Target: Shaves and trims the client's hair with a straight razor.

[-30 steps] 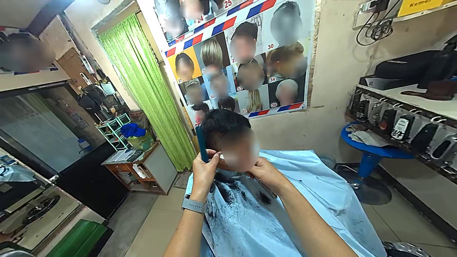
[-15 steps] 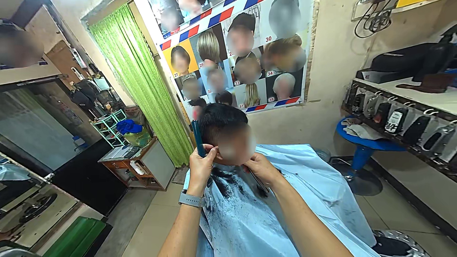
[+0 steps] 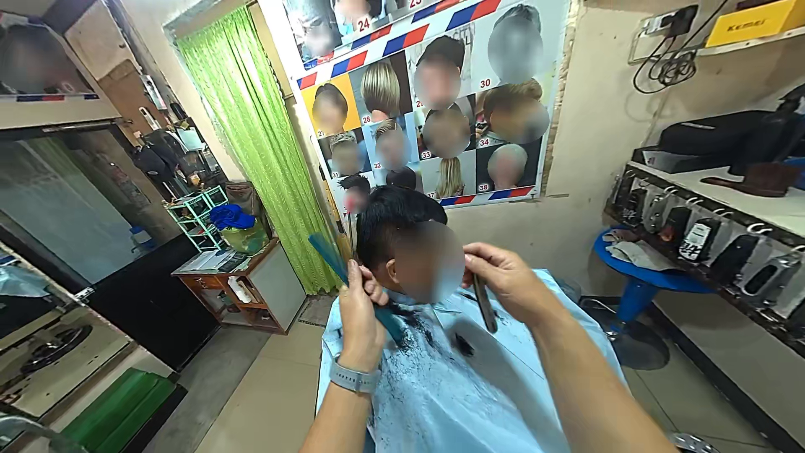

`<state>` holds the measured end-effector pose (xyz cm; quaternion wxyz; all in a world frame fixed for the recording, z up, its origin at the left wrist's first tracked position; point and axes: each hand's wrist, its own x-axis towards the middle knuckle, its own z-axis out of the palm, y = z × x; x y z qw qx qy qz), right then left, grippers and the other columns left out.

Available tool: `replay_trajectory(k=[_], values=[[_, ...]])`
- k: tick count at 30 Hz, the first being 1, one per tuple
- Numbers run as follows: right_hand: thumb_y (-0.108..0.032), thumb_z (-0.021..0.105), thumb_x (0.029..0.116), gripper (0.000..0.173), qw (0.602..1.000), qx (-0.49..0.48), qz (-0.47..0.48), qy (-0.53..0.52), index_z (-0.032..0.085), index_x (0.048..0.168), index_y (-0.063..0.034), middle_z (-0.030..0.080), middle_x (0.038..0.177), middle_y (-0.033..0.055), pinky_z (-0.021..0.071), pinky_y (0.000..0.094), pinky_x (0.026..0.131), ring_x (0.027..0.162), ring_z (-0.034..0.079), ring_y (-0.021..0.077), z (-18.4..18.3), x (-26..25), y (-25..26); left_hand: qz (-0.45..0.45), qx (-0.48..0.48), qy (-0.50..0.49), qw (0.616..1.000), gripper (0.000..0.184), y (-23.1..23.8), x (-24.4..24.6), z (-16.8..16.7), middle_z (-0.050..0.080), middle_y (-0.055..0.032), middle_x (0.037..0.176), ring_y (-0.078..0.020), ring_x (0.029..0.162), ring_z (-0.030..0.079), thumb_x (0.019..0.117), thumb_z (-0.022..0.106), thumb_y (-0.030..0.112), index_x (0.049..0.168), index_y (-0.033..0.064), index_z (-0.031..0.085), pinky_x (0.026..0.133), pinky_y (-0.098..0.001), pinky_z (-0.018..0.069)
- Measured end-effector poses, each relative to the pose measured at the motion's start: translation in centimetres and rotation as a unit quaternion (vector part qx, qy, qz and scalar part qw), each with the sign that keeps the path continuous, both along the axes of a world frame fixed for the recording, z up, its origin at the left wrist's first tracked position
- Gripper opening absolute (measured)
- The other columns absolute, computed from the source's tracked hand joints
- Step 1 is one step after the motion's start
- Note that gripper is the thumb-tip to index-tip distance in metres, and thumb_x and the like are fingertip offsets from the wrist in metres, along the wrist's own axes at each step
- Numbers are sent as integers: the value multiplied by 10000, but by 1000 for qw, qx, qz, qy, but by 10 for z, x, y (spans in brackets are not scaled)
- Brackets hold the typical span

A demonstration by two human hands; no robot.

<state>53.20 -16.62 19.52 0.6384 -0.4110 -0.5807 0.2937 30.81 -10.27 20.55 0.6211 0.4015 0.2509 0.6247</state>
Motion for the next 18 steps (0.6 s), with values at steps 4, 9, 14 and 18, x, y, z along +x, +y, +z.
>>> replay_trajectory(k=[4,9,14,18], values=[[-228,554,1053,239,987,5,-61,-151,719,1178,-108,695,856,36,604,315,716,745,680,143,48,0,-10,-132,-96,-99,982,353,-8,21,-18,519,15,699,-118,596,562,1122,349,373,985,124,558,588,-291,548],[-273,559,1065,212,939,-54,-84,-330,706,1021,-127,717,832,8,600,358,733,760,703,122,74,3,-1,-192,-203,-113,953,545,10,31,-17,541,7,658,-111,461,500,1053,331,612,984,141,596,461,-282,512],[-261,492,1094,257,914,-118,-21,-389,693,1031,-113,655,775,-33,502,279,661,685,599,62,69,6,8,-171,-193,-95,962,357,15,30,-19,512,19,627,-97,439,483,1088,447,399,1022,98,628,449,-259,502],[-237,471,1100,255,923,-208,84,-311,671,1054,-85,625,721,-11,509,231,593,612,590,74,58,3,14,-135,-198,-67,969,224,16,28,-25,443,36,573,-104,455,487,1054,557,259,888,109,570,499,-282,527]])
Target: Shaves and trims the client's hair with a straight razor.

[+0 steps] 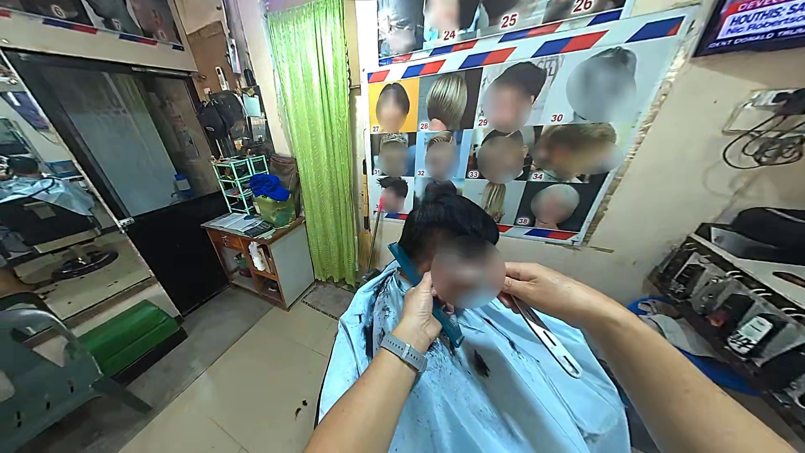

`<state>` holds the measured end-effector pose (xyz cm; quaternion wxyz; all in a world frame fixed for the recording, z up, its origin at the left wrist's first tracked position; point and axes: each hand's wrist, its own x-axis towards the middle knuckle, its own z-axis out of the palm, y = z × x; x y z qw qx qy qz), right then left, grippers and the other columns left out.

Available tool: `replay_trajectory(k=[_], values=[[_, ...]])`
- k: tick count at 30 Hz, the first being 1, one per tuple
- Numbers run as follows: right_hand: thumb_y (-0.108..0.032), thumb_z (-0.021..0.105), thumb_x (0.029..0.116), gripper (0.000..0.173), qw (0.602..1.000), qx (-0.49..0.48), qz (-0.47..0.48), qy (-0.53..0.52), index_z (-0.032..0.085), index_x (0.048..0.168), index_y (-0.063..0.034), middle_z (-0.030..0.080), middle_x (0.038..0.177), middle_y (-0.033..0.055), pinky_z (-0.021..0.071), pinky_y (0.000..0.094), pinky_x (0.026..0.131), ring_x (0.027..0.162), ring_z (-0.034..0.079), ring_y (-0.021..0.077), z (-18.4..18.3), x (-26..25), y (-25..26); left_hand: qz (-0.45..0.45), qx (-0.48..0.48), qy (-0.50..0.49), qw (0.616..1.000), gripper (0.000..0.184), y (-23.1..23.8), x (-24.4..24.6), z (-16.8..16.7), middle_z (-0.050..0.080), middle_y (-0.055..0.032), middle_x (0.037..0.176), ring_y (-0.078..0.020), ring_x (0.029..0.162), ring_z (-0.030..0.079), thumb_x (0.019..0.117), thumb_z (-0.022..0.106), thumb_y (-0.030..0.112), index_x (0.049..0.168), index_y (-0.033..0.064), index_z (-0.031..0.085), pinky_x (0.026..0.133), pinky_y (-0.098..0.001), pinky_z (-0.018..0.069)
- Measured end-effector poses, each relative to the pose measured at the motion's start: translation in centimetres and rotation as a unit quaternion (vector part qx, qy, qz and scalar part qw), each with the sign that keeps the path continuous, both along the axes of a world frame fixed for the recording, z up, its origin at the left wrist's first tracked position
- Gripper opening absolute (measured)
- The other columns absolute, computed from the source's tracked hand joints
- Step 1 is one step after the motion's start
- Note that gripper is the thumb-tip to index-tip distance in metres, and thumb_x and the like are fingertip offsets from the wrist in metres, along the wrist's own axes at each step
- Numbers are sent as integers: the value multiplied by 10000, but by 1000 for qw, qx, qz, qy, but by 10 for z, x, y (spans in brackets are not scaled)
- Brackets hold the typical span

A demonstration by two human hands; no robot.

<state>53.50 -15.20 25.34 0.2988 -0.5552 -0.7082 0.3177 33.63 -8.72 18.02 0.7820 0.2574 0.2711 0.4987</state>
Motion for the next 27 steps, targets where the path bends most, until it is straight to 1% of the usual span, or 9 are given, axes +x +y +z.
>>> replay_trajectory(k=[3,7,10,14,19,21,24,25,27], values=[[-248,469,1100,266,999,-34,11,19,672,1040,-88,591,683,-11,459,216,521,549,539,73,-5,-3,6,18,4,32,999,198,0,-1,-3,451,23,578,-108,463,500,1035,590,216,881,95,558,496,-276,529],[-252,465,1102,282,999,-40,1,20,677,1012,-89,567,657,-21,423,202,498,525,508,63,-5,-4,10,35,19,54,998,201,0,0,-3,462,9,592,-115,479,506,1018,626,184,865,93,533,505,-279,525],[-244,463,1104,284,999,-39,-2,35,680,1006,-88,565,651,-22,414,194,496,521,498,55,-4,-4,13,45,29,63,997,162,0,1,-4,467,3,601,-121,482,513,1018,630,171,916,75,547,508,-281,529],[-225,476,1097,274,997,-23,-3,67,683,983,-85,559,650,-25,415,184,500,523,496,48,-6,-2,17,47,32,65,996,163,0,1,-5,474,-2,596,-124,483,518,1013,639,169,919,62,561,512,-284,536],[-215,499,1092,264,998,-29,-13,56,689,970,-79,556,632,-26,400,188,498,516,485,47,-3,-7,19,49,30,70,996,142,-1,0,-4,478,-3,603,-128,486,528,1018,627,164,947,60,562,514,-291,547],[-206,500,1091,264,998,-18,-5,61,671,937,-76,557,631,-13,411,194,505,521,495,57,-1,-7,18,37,33,64,997,146,-4,-3,-2,492,-3,603,-125,485,531,1026,615,177,973,42,603,514,-292,549],[-181,474,1084,230,990,55,15,131,662,1009,-72,580,687,-9,474,211,583,593,543,64,-2,7,7,1,89,74,993,292,-12,-23,10,494,28,607,-74,469,476,1073,533,278,979,34,662,483,-233,487],[-187,464,1078,229,981,98,9,166,665,1066,-77,606,731,-5,511,227,626,637,574,72,-4,15,0,11,137,93,986,298,-12,-32,17,503,29,616,-54,467,447,1082,516,265,961,33,658,467,-204,445],[-211,468,1073,244,959,185,-27,213,660,1180,-105,663,849,6,570,258,705,739,638,89,-10,31,-16,67,249,159,953,213,-7,-49,31,558,13,647,-32,481,431,1053,572,168,930,29,677,472,-180,403]])
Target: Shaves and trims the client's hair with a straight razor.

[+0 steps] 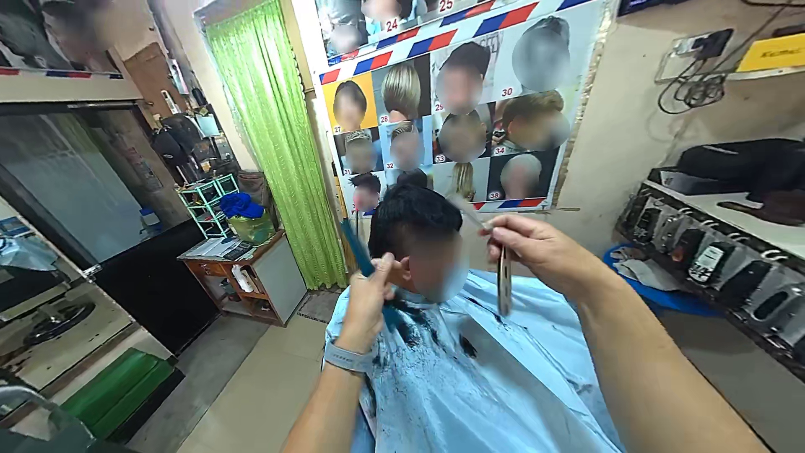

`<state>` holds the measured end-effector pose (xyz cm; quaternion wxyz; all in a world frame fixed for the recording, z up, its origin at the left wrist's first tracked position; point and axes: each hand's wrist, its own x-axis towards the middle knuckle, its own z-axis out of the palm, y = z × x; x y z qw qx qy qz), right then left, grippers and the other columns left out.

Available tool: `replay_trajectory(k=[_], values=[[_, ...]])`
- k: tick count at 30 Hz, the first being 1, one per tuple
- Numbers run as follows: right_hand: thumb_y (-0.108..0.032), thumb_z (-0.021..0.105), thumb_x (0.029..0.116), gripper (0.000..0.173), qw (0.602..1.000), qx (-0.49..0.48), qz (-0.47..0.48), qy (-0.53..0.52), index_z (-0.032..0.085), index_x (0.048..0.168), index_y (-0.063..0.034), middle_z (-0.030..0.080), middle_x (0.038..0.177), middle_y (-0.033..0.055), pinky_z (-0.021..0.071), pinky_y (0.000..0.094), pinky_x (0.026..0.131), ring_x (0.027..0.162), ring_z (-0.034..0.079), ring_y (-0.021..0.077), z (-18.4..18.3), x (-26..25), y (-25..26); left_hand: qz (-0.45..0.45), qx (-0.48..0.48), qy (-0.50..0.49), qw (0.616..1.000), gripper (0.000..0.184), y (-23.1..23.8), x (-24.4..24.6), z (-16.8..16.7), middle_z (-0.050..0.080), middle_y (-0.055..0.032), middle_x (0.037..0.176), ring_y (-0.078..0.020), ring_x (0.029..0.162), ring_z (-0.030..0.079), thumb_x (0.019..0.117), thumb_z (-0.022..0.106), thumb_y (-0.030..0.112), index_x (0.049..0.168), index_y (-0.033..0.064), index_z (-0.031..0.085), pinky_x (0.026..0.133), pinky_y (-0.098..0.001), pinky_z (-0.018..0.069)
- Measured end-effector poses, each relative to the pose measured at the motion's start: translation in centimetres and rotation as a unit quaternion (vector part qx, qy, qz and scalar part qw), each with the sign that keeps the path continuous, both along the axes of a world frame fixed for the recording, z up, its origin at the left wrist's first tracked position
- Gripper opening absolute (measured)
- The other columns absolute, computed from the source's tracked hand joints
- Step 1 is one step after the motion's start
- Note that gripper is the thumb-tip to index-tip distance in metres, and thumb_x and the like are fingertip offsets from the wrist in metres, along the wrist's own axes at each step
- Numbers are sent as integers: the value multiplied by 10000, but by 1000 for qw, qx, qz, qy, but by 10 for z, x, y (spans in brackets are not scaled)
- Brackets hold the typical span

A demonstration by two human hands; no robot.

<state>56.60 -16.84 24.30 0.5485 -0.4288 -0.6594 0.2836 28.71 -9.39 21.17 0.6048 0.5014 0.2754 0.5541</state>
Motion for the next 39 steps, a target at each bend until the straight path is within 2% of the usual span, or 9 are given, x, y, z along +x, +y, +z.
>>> replay_trajectory(k=[3,8,11,18,22,24,27,33,39], values=[[-239,477,1072,252,990,87,-101,35,667,1205,-139,689,909,0,551,253,730,782,637,89,-15,17,-24,59,171,146,973,135,21,-20,29,682,13,798,-39,540,473,999,677,197,1027,90,754,508,-204,406],[-287,463,1096,268,952,138,-264,67,641,1242,-149,730,904,-32,457,174,508,575,559,18,-40,56,-60,77,321,405,853,315,35,-17,91,702,-31,1046,-166,826,632,969,699,423,1197,210,737,704,-416,524],[-307,478,1093,287,917,147,-359,88,591,1283,-123,729,966,-23,545,241,681,751,656,46,-57,88,-75,77,410,487,767,418,51,9,115,676,-58,1195,-202,1110,641,916,743,474,1223,190,741,945,-482,534],[-347,500,1083,348,874,123,-466,66,579,1285,-75,713,904,49,571,329,750,765,681,97,-79,118,-101,31,520,591,616,587,63,68,146,661,-69,1335,-225,1251,613,869,736,601,1258,161,729,1038,-504,508],[-309,503,1088,297,848,121,-485,174,533,1298,-101,732,951,2,525,221,505,583,633,52,-85,133,-109,28,493,669,556,668,66,89,148,664,-80,1332,-272,1210,638,847,701,684,1280,176,723,979,-578,524],[-255,488,1094,333,824,126,-501,232,472,1384,-91,721,1049,21,570,252,558,634,672,82,-84,136,-115,44,468,713,521,737,65,94,143,673,-75,1301,-293,1159,658,823,675,742,1309,188,698,922,-605,535],[-189,432,1099,434,814,151,-483,285,361,1523,-129,632,1290,38,600,312,770,870,702,123,-78,129,-124,50,430,746,506,828,62,96,136,670,-109,1326,-330,1193,649,826,650,764,1394,161,632,940,-637,517],[-145,497,1057,331,872,203,-417,156,470,1382,-85,619,1211,21,562,367,972,1088,653,133,-60,77,-132,66,421,744,514,756,60,92,126,683,-131,1250,-358,1136,663,801,699,741,1285,161,682,869,-653,531],[-148,521,1047,242,903,158,-389,-84,637,1232,-45,686,1159,89,574,393,936,1060,672,162,-44,21,-106,54,427,739,519,859,67,85,124,594,-146,1392,-377,1163,642,741,775,713,1410,201,609,880,-659,530]])
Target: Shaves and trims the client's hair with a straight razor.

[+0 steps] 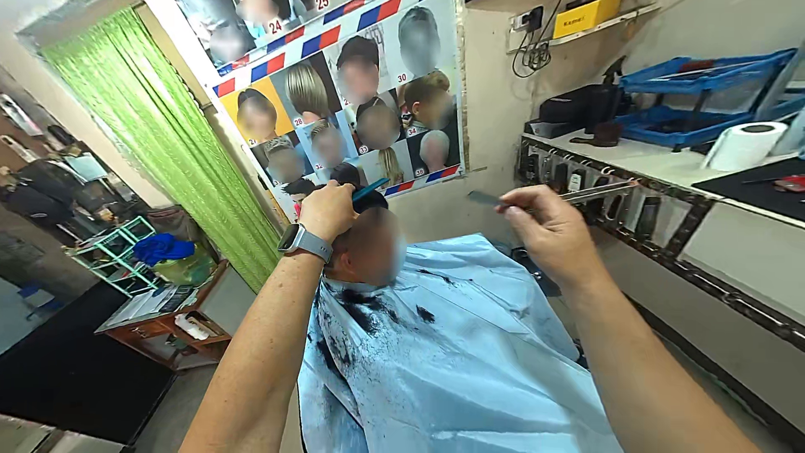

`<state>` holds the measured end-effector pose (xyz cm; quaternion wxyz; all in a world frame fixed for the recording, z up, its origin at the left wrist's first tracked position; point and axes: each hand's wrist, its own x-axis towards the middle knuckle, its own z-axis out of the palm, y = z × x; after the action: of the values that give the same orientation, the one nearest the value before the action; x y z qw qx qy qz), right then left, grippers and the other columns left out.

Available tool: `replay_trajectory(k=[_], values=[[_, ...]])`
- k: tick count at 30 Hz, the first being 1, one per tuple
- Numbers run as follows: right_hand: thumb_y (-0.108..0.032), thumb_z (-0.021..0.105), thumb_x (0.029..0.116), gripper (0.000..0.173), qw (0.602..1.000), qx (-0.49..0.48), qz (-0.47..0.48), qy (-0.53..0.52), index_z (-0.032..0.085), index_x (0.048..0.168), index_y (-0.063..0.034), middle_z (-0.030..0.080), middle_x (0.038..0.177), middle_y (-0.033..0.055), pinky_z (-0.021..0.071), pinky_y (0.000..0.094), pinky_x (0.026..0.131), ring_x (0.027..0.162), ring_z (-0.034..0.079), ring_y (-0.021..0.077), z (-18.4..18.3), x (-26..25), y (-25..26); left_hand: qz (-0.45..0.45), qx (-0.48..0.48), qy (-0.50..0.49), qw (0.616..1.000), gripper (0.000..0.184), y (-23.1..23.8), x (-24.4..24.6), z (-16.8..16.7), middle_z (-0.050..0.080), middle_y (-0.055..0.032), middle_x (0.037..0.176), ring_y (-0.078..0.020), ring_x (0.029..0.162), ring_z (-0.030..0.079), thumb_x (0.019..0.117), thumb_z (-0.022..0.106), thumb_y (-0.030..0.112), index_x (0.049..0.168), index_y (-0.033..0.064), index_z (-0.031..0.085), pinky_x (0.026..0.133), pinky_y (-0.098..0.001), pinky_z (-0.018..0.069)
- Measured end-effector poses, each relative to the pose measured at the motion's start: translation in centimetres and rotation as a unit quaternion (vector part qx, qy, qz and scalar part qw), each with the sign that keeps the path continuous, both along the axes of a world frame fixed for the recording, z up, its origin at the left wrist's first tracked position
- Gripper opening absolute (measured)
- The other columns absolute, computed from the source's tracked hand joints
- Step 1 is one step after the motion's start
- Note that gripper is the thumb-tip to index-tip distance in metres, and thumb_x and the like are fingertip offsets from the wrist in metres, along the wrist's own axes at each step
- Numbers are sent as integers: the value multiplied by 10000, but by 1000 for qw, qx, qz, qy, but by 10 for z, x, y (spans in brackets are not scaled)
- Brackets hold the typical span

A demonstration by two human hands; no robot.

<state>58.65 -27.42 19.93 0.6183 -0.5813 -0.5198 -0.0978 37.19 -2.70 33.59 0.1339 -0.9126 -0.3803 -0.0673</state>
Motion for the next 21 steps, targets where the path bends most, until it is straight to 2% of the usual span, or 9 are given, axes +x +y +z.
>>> replay_trajectory(k=[4,10,14,21], values=[[-127,572,1017,203,994,-36,11,-99,703,1165,-80,694,1156,79,602,375,878,1026,687,158,7,-22,31,-1,-2,6,1000,934,1,-2,-2,555,-134,1449,-376,1174,635,691,827,679,1462,222,566,878,-655,531],[-117,637,975,170,972,-37,47,-228,726,1113,-77,708,1077,101,578,469,826,953,687,244,12,-33,98,20,-9,24,999,1008,-4,-1,0,475,-127,1531,-382,1152,643,663,882,606,1518,239,493,847,-642,550],[-132,649,964,149,962,-37,77,-258,735,1083,-109,685,1057,100,565,492,818,965,678,262,17,-35,130,33,1,36,999,996,-7,-1,1,456,-121,1548,-370,1121,658,676,883,573,1524,248,475,826,-618,560],[-115,675,933,130,955,-24,94,-279,736,1048,-105,676,1146,119,571,492,801,1002,680,292,22,-47,144,23,-6,30,999,967,-5,-1,2,473,-95,1533,-334,1201,627,683,897,539,1513,257,488,889,-592,554]])
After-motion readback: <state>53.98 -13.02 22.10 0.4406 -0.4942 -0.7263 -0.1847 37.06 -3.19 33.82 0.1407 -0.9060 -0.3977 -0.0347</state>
